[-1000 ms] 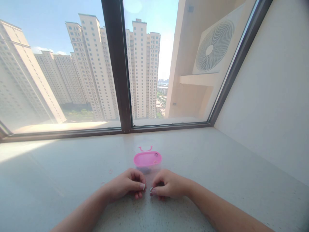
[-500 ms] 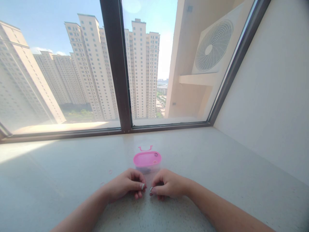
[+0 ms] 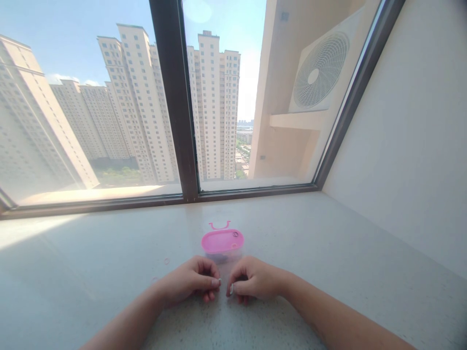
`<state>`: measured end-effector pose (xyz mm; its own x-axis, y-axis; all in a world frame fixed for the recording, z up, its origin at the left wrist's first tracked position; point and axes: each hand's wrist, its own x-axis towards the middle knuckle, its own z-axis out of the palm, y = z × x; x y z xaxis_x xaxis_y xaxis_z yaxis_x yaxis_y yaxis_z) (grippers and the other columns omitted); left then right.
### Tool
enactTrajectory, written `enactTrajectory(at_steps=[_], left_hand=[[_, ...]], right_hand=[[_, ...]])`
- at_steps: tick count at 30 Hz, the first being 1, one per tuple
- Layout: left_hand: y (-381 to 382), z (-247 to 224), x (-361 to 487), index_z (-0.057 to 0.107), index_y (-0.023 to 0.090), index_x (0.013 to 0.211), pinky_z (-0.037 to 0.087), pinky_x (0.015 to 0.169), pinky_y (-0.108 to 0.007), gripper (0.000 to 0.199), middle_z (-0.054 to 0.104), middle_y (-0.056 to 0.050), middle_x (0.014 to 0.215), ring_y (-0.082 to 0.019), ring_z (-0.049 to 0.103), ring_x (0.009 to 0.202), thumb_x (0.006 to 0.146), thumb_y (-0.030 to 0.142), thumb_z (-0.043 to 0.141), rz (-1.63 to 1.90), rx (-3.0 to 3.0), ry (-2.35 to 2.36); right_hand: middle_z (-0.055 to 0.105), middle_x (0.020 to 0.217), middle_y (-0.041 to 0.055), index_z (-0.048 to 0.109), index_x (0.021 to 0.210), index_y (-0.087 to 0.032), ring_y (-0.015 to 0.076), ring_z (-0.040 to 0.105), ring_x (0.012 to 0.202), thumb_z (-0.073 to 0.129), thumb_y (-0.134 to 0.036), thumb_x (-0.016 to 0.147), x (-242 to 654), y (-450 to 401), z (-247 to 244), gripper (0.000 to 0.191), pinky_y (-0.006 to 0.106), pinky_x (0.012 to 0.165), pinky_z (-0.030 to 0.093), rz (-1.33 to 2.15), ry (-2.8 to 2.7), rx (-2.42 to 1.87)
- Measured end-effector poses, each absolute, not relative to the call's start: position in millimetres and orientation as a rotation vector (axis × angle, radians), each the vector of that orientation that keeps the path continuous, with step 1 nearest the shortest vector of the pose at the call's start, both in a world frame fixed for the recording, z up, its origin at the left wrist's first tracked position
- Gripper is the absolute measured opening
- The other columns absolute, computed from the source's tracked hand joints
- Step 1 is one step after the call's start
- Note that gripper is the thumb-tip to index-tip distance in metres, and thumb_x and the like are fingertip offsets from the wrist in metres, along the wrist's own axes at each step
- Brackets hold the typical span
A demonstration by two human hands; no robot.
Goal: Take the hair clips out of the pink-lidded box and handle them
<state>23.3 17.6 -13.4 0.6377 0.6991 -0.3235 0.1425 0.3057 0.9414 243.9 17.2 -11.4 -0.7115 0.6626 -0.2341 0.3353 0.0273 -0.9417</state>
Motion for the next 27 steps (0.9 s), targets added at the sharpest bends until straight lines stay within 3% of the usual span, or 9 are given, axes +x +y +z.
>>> enactTrajectory(at_steps=[27], left_hand=[[19.9, -18.5, 21.7, 0.060, 0.013, 0.076, 0.042, 0.055, -0.023, 0.028, 0.063, 0.001, 0.059, -0.010, 0.057, 0.053, 0.066, 0.033, 0.076, 0.433, 1.231, 0.857]], right_hand=[[0.059, 0.057, -0.0021, 0.072, 0.080, -0.012, 0.0073, 0.056, 0.050, 0.049, -0.005, 0.067, 243.7, 17.6, -14.6, 0.028, 0.017, 0.050, 0.045, 1.731, -2.055, -1.022]])
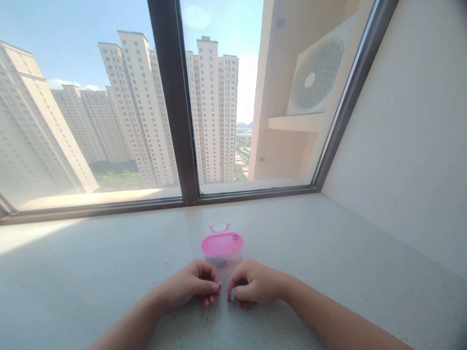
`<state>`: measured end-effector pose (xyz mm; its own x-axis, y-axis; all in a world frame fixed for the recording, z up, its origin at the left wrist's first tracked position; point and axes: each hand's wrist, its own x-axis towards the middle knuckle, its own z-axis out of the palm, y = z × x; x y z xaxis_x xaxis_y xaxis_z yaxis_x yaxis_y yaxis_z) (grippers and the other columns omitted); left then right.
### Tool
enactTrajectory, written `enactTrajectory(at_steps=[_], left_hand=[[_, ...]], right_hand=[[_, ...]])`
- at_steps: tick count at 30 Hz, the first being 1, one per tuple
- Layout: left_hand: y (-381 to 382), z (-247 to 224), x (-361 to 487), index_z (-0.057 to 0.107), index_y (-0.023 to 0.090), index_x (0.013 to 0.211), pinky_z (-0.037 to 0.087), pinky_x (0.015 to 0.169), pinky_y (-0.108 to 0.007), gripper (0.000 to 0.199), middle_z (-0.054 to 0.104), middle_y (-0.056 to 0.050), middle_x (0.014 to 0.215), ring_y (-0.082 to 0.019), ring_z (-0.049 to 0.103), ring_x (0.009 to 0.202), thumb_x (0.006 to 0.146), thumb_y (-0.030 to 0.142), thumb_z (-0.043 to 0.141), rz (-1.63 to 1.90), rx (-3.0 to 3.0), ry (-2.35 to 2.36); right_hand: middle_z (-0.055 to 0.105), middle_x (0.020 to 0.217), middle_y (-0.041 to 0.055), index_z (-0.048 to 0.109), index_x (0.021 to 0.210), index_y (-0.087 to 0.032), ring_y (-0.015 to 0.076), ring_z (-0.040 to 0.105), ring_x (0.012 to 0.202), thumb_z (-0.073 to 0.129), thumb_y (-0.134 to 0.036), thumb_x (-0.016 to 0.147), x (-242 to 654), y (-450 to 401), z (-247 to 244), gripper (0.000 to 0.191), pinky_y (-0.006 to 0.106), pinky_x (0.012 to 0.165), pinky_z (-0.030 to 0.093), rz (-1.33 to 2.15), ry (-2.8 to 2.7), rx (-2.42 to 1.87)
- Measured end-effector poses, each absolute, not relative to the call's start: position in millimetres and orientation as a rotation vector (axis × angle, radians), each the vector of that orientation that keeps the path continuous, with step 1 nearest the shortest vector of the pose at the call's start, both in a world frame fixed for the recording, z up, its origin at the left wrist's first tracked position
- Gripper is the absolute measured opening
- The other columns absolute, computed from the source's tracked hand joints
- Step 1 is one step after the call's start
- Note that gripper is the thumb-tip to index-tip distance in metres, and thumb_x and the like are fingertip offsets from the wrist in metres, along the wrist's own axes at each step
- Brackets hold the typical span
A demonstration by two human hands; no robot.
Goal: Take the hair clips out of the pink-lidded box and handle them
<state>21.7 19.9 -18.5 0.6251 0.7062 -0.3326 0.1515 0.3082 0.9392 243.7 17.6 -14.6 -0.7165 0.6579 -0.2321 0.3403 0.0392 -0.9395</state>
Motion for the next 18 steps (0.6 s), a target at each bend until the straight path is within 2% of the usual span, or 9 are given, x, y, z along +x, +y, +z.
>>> enactTrajectory(at_steps=[18], left_hand=[[19.1, -18.1, 21.8, 0.061, 0.013, 0.077, 0.043, 0.056, -0.023, 0.029, 0.063, 0.001, 0.060, -0.010, 0.057, 0.054, 0.065, 0.035, 0.076, 0.419, 1.241, 0.879]], right_hand=[[0.058, 0.056, -0.0026, 0.071, 0.076, -0.012, 0.0073, 0.054, 0.049, 0.052, -0.006, 0.068, 243.5, 17.8, -14.8, 0.021, 0.017, 0.050, 0.044, 1.729, -2.056, -1.027]])
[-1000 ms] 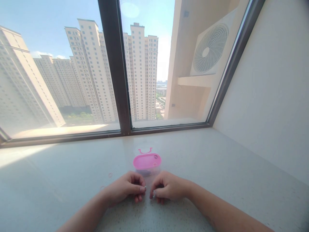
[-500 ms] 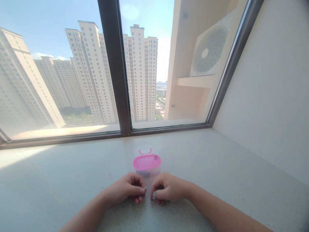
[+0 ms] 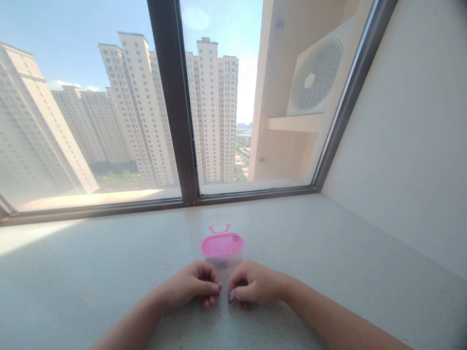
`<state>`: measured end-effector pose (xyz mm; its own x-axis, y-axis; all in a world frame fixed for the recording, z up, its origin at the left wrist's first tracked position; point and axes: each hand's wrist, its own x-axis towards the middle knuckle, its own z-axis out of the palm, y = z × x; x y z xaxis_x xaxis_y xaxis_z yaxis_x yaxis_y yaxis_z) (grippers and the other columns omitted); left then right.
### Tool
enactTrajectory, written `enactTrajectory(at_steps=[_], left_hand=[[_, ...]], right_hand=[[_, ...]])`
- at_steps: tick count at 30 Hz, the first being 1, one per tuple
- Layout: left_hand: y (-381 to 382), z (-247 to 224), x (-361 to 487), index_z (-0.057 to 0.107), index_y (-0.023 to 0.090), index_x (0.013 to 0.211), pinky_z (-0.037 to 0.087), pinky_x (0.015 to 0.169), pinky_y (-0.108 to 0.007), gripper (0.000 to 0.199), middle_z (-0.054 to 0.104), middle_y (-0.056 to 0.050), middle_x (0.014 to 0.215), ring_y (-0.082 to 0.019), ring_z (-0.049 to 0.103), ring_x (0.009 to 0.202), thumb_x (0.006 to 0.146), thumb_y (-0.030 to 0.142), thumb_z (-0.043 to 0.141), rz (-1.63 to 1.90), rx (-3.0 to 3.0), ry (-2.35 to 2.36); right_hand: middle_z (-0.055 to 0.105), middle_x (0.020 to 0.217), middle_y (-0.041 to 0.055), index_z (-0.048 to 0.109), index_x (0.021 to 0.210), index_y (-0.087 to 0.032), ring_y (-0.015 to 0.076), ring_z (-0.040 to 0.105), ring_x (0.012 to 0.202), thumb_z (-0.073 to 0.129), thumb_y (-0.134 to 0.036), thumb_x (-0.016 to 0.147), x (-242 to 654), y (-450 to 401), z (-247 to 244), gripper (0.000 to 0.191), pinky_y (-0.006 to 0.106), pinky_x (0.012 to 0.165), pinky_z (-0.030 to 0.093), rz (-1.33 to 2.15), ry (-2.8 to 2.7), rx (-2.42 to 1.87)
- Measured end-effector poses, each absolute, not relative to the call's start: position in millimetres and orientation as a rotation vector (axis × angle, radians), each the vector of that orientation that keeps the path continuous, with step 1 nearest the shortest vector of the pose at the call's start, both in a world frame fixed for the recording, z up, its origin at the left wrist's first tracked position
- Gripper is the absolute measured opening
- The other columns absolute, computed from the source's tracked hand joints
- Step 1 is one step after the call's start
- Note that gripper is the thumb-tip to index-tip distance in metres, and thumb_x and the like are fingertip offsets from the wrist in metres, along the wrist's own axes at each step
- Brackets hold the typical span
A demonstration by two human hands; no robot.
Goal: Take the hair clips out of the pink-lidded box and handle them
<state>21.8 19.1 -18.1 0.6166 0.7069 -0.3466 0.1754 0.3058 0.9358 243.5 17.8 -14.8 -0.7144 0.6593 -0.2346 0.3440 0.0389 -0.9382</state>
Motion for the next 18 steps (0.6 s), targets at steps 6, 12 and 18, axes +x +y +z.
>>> enactTrajectory(at_steps=[6, 12, 18], left_hand=[[19.2, -18.6, 21.5, 0.062, 0.013, 0.077, 0.042, 0.055, -0.022, 0.028, 0.063, 0.001, 0.059, -0.010, 0.057, 0.053, 0.066, 0.034, 0.076, 0.423, 1.238, 0.869], [19.2, -17.1, 21.7, 0.062, 0.013, 0.077, 0.043, 0.055, -0.022, 0.027, 0.063, 0.001, 0.059, -0.010, 0.057, 0.052, 0.066, 0.034, 0.076, 0.415, 1.239, 0.877], [19.4, -18.0, 21.5, 0.062, 0.013, 0.078, 0.043, 0.055, -0.021, 0.024, 0.064, 0.001, 0.061, -0.009, 0.058, 0.053, 0.068, 0.032, 0.074, 0.424, 1.259, 0.872]], right_hand=[[0.058, 0.057, -0.0016, 0.070, 0.074, -0.011, 0.0077, 0.054, 0.050, 0.055, -0.012, 0.071, 243.0, 17.4, -14.0, 0.015, 0.018, 0.050, 0.044, 1.717, -2.072, -1.028], [0.058, 0.058, -0.0014, 0.070, 0.077, -0.011, 0.0087, 0.055, 0.051, 0.055, -0.013, 0.072, 243.7, 17.8, -14.3, 0.015, 0.020, 0.052, 0.045, 1.715, -2.088, -1.024], [0.057, 0.057, -0.0018, 0.070, 0.077, -0.011, 0.0075, 0.054, 0.050, 0.055, -0.013, 0.072, 243.2, 17.8, -14.2, 0.016, 0.017, 0.049, 0.043, 1.706, -2.087, -1.025]])
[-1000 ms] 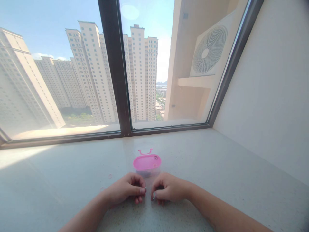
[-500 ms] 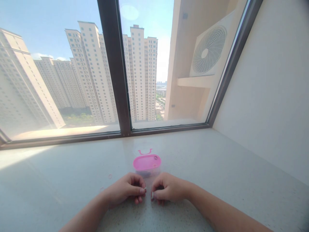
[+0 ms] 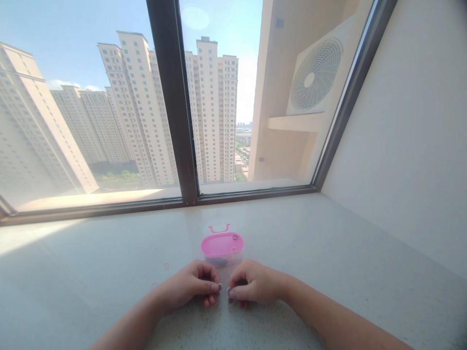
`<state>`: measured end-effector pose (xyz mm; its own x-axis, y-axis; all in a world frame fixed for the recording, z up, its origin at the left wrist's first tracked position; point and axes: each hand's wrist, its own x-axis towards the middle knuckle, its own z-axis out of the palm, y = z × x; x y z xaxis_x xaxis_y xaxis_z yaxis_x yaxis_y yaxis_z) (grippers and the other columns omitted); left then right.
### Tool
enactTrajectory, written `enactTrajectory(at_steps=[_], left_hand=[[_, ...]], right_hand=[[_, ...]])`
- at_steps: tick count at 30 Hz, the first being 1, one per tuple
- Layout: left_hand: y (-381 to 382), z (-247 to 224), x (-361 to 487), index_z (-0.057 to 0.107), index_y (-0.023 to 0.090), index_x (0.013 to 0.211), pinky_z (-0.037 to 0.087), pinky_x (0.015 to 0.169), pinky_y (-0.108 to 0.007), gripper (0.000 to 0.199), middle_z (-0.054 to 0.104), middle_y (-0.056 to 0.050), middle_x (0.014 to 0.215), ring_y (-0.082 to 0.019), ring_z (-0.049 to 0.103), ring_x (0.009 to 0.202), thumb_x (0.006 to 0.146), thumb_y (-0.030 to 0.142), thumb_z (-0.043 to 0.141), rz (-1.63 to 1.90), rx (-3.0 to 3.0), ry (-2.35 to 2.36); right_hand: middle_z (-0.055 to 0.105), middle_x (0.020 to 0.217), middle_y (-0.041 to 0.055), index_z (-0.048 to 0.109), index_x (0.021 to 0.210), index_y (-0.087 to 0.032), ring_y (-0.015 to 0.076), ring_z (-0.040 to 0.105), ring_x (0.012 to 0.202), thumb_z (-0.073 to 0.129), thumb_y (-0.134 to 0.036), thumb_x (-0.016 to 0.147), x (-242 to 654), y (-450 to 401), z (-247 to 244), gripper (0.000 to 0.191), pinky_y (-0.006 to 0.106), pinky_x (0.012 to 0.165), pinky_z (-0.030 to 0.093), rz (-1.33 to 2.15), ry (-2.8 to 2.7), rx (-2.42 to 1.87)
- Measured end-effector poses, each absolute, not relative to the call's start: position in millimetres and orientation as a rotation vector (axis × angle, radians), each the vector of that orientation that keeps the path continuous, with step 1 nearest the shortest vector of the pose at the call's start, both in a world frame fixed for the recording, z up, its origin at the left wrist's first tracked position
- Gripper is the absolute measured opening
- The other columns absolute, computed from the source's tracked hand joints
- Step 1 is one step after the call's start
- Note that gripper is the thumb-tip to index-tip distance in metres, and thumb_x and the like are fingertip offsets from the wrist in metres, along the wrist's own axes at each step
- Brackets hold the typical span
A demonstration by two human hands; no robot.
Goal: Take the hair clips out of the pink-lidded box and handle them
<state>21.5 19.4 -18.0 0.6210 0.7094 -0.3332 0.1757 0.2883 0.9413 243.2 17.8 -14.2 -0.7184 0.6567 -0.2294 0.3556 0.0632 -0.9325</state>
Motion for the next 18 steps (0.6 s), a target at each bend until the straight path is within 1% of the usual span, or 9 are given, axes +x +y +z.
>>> enactTrajectory(at_steps=[11, 18], left_hand=[[19.2, -16.9, 21.3, 0.062, 0.013, 0.077, 0.042, 0.055, -0.021, 0.024, 0.063, 0.001, 0.061, -0.009, 0.057, 0.054, 0.069, 0.032, 0.074, 0.423, 1.258, 0.859], [20.0, -18.1, 20.1, 0.061, 0.012, 0.077, 0.043, 0.055, -0.022, 0.024, 0.063, 0.001, 0.061, -0.010, 0.057, 0.054, 0.069, 0.031, 0.074, 0.426, 1.256, 0.866]], right_hand=[[0.057, 0.056, -0.0018, 0.069, 0.074, -0.011, 0.0069, 0.053, 0.048, 0.055, -0.013, 0.073, 243.2, 19.0, -15.7, 0.014, 0.016, 0.047, 0.041, 1.663, -2.118, -1.003], [0.056, 0.054, -0.0024, 0.068, 0.072, -0.011, 0.0060, 0.050, 0.045, 0.060, -0.020, 0.074, 243.4, 19.5, -17.8, 0.012, 0.015, 0.044, 0.038, 1.608, -2.171, -0.978]])
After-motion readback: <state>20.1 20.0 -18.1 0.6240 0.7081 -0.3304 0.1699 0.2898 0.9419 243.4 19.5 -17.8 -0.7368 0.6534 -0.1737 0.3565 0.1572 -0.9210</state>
